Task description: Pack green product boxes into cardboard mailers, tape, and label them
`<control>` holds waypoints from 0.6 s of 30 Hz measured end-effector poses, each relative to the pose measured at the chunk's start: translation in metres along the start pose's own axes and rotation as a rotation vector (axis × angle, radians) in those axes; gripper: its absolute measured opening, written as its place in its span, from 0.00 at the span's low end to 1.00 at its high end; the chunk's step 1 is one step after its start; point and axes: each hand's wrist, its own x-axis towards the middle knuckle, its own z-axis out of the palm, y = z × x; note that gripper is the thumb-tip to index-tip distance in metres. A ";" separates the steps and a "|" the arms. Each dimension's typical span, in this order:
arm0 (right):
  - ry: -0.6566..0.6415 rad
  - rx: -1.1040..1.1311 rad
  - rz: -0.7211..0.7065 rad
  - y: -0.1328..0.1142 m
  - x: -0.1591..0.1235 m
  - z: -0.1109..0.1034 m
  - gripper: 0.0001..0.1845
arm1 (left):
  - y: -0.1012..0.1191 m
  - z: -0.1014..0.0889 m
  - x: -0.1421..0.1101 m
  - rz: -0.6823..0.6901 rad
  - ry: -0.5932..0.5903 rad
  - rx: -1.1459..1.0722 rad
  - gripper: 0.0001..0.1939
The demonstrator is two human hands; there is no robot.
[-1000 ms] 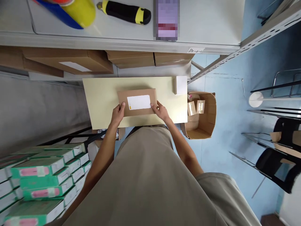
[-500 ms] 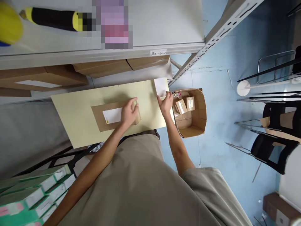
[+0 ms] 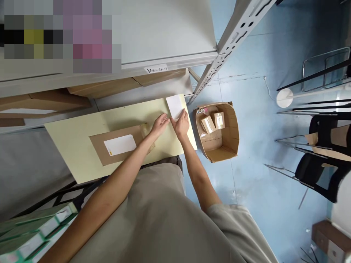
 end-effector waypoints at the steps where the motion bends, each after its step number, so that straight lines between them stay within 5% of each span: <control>1: -0.008 0.004 -0.001 0.000 -0.001 -0.001 0.53 | 0.000 0.001 0.003 0.007 0.001 0.007 0.29; 8: 0.038 -0.023 -0.074 -0.010 -0.012 -0.008 0.47 | 0.018 0.006 0.024 0.060 0.073 0.097 0.27; 13: 0.140 0.109 -0.051 -0.014 -0.014 -0.018 0.32 | 0.033 0.010 0.043 0.111 0.076 0.097 0.20; 18: 0.174 0.151 0.010 -0.010 0.002 -0.035 0.29 | 0.043 0.013 0.045 0.008 0.177 0.041 0.27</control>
